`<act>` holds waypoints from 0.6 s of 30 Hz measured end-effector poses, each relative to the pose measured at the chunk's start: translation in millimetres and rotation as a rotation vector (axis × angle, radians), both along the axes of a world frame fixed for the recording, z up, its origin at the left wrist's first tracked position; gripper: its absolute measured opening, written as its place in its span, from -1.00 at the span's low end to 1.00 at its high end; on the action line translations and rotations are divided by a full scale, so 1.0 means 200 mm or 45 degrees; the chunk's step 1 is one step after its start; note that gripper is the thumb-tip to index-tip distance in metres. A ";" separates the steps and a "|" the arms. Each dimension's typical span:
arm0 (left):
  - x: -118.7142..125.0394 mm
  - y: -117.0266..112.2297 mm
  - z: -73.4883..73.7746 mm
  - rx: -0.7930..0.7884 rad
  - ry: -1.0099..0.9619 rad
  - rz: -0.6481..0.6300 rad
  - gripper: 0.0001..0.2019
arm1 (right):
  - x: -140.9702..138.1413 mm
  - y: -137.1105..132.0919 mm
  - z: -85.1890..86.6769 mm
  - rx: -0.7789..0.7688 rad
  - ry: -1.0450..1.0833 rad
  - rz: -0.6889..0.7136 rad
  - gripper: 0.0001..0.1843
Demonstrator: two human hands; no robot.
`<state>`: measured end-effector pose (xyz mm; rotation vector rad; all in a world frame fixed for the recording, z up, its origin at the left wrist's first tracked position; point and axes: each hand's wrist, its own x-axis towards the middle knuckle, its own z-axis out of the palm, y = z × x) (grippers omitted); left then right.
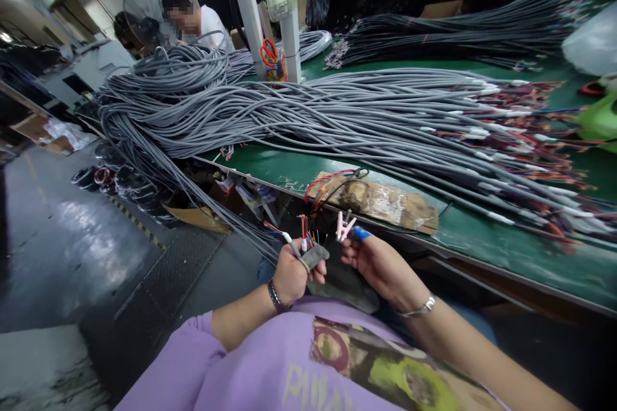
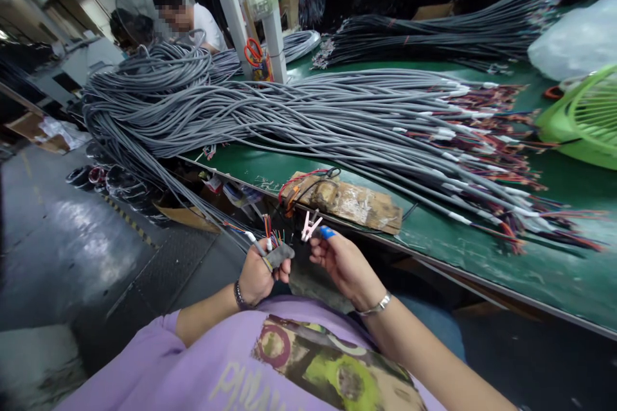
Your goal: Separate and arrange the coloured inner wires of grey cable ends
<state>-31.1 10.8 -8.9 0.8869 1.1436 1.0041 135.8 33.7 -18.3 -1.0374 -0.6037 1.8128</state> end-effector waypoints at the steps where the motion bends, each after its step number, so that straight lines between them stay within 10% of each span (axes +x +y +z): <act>1: 0.01 0.00 0.01 0.001 -0.021 -0.001 -0.54 | 0.01 0.02 0.00 -0.016 0.036 0.004 -0.68; 18: 0.08 0.02 0.02 0.012 -0.045 -0.021 -0.63 | -0.09 0.10 0.05 0.059 0.134 -0.171 -0.53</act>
